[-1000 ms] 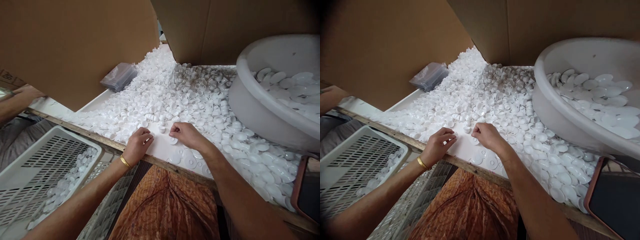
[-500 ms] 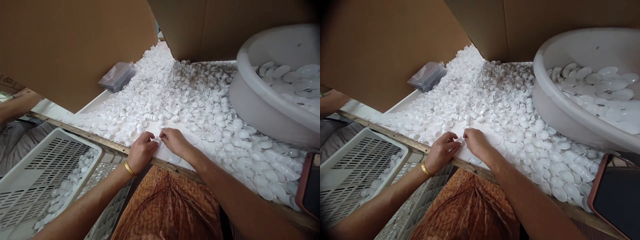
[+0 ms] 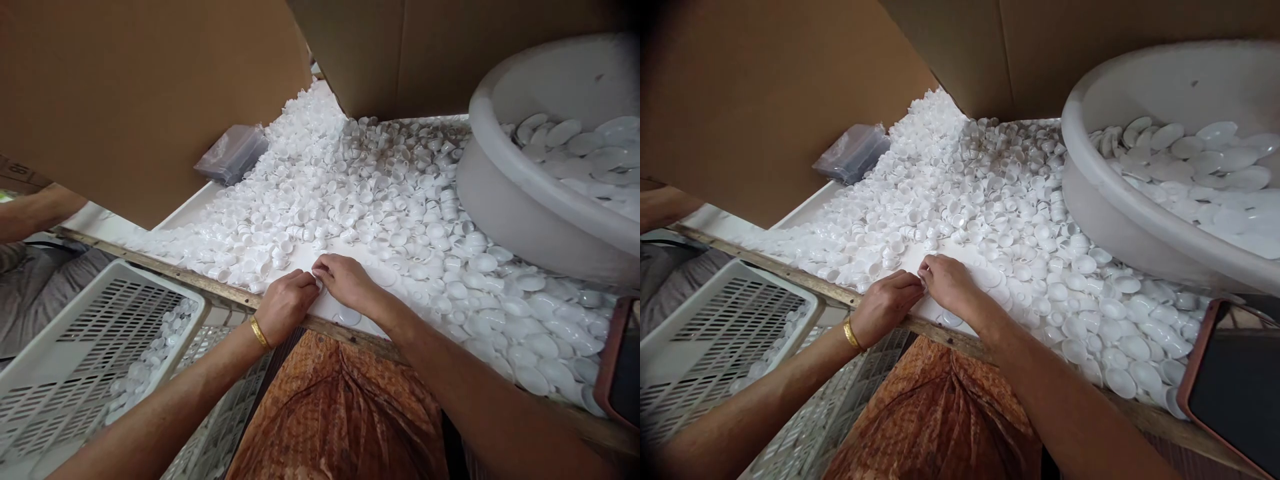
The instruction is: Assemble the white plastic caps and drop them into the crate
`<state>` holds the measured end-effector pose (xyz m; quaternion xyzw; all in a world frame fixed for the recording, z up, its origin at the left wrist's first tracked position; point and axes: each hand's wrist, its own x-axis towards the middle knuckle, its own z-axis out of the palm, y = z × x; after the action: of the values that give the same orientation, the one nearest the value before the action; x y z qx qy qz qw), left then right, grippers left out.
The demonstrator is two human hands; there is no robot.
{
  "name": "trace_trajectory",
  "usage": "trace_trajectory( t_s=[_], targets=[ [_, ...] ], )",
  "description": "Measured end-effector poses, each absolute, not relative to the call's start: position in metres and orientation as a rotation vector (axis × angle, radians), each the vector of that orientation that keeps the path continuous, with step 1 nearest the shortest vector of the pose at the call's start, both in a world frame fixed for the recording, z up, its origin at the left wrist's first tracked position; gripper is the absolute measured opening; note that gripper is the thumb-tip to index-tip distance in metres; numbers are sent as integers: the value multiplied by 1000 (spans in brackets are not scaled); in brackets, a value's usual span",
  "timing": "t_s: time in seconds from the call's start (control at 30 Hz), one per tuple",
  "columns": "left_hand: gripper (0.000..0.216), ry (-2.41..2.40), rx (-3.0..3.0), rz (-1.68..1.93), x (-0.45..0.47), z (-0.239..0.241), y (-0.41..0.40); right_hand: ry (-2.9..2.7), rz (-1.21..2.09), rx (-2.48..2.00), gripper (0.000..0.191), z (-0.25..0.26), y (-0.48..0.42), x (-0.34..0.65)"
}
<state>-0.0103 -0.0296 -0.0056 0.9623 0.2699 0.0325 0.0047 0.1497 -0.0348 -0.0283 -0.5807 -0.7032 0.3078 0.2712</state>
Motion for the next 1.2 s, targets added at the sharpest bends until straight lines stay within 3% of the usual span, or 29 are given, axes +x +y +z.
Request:
trace_trajectory(
  t_s=[0.6, 0.93, 1.07, 1.2],
  targets=[
    [24, 883, 2987, 295, -11, -16, -30, -1922, 847, -1706, 11, -25, -33, 144],
    [18, 1306, 2306, 785, -12, 10, -33, -1288, 1343, -1417, 19, -16, -34, 158],
    [19, 1313, 2309, 804, -7, 21, -32, -1171, 1580, -1237, 16, -5, -40, 152],
    [21, 1308, 2267, 819, -1, 19, -31, -1070, 1616, -1191, 16, -2, -40, 148]
  ],
)
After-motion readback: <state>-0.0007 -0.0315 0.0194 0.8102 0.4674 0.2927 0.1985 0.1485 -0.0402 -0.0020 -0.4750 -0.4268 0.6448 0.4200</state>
